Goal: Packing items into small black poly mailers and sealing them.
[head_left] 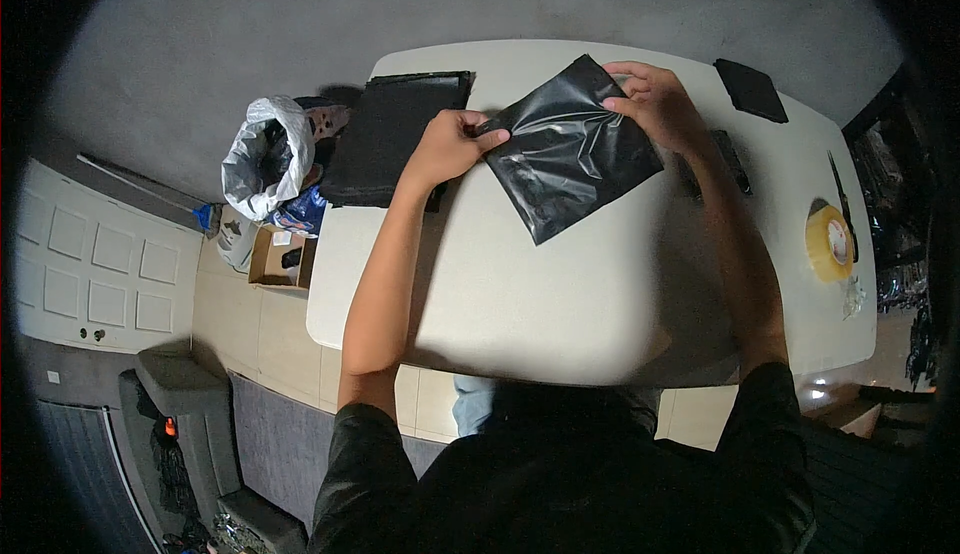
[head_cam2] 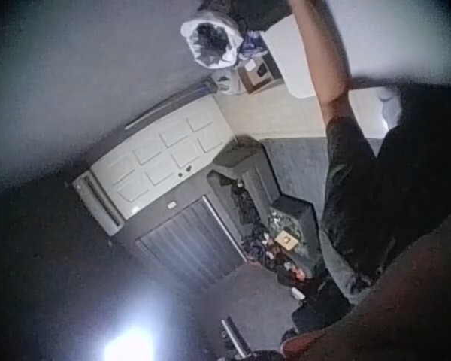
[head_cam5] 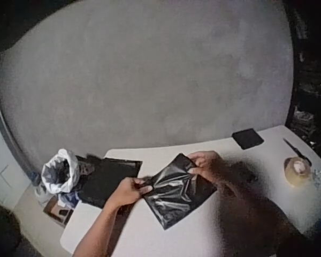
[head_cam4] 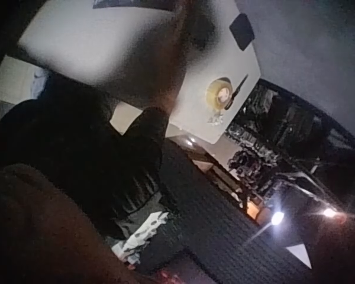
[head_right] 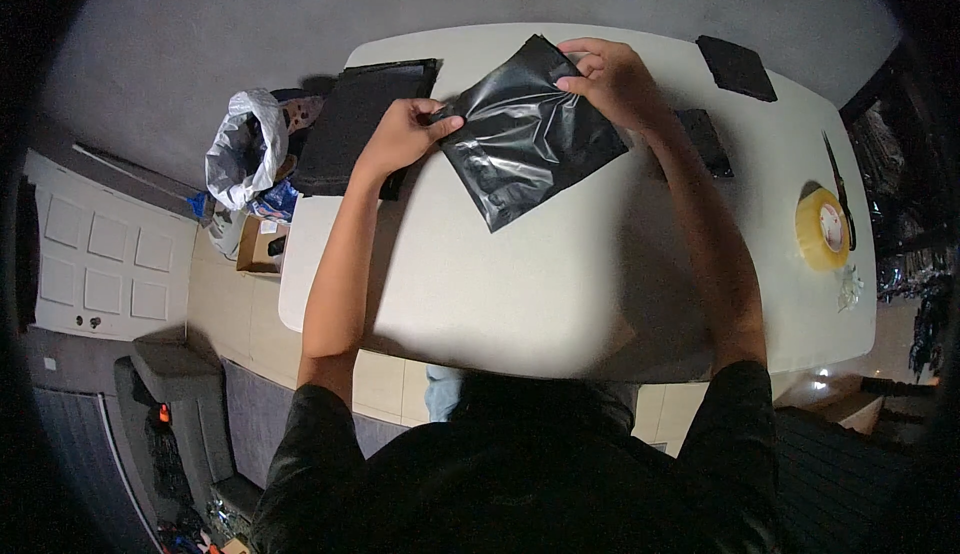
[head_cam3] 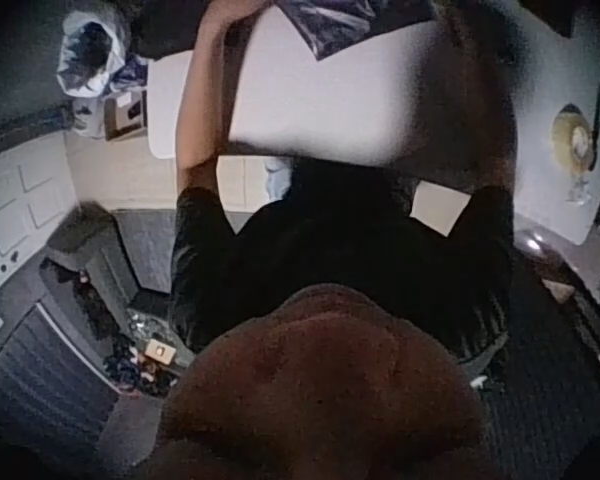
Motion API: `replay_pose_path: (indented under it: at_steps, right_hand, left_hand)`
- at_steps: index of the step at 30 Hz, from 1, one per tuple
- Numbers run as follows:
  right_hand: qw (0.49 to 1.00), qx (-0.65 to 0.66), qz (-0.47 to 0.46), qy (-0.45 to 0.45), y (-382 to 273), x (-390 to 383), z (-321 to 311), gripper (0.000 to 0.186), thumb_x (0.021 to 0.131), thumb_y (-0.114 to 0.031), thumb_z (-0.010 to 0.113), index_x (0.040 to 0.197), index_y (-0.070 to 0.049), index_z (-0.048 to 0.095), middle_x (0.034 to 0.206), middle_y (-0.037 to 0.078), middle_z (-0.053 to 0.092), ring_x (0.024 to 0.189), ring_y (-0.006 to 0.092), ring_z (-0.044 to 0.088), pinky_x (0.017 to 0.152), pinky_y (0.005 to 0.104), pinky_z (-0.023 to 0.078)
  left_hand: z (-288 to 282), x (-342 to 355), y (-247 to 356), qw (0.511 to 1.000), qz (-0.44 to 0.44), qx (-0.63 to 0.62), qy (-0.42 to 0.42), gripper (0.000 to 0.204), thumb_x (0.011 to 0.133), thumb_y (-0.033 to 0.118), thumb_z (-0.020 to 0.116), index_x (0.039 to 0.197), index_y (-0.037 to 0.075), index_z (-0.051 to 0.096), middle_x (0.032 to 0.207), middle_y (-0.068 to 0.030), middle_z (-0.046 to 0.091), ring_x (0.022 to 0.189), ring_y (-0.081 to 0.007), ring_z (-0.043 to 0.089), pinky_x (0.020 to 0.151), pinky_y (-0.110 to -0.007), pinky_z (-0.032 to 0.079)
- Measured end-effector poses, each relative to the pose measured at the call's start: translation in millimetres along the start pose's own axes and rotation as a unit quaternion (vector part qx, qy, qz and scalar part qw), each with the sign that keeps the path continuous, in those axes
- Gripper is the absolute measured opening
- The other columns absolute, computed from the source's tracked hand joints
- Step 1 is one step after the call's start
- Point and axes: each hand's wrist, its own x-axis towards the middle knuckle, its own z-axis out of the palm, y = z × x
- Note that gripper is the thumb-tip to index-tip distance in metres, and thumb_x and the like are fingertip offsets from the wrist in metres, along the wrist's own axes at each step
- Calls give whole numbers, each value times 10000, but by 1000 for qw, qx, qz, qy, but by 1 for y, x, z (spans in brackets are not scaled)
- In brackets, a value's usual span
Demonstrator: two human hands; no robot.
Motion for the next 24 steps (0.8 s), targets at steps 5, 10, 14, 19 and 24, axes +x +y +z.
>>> replay_pose_path:
  at_steps: [5,10,14,19,24]
  right_hand:
    - [997,65,16,42,-48,-11,-48,301,915,-187,817,1121,20,743,878,86,741,765,98,686,695,241,550]
    - [934,229,-167,218,-65,-16,-60,222,944,-140,777,1068,43,749,995,87,737,839,88,679,741,222,558]
    - [933,170,-241,207,-60,-21,-81,168,931,-100,778,1050,17,758,964,53,713,820,57,640,734,212,523]
    - [987,127,-28,92,-73,-36,-105,219,906,-151,825,1037,13,764,865,15,709,764,49,626,696,189,494]
    - [977,160,-42,134,-65,-42,-119,245,900,-225,832,1045,-34,784,869,22,735,764,66,643,717,224,521]
  left_hand:
    - [-15,-15,27,980,53,-182,57,234,980,234,784,1052,12,764,884,1,709,772,-59,591,697,-234,468]
    - [-14,-36,69,930,113,-295,190,263,886,176,881,1044,-13,788,781,24,693,637,-19,507,568,-197,380]
    - [-15,-40,93,912,143,-273,272,256,877,160,887,1025,-29,798,704,37,666,579,-10,455,537,-190,333]
    - [-30,-47,98,924,101,-283,235,259,877,157,885,1011,-43,789,729,3,709,608,-26,555,564,-189,429]
    - [-31,-46,101,931,91,-279,219,220,878,137,876,981,-35,788,788,-55,751,692,-97,689,686,-260,606]
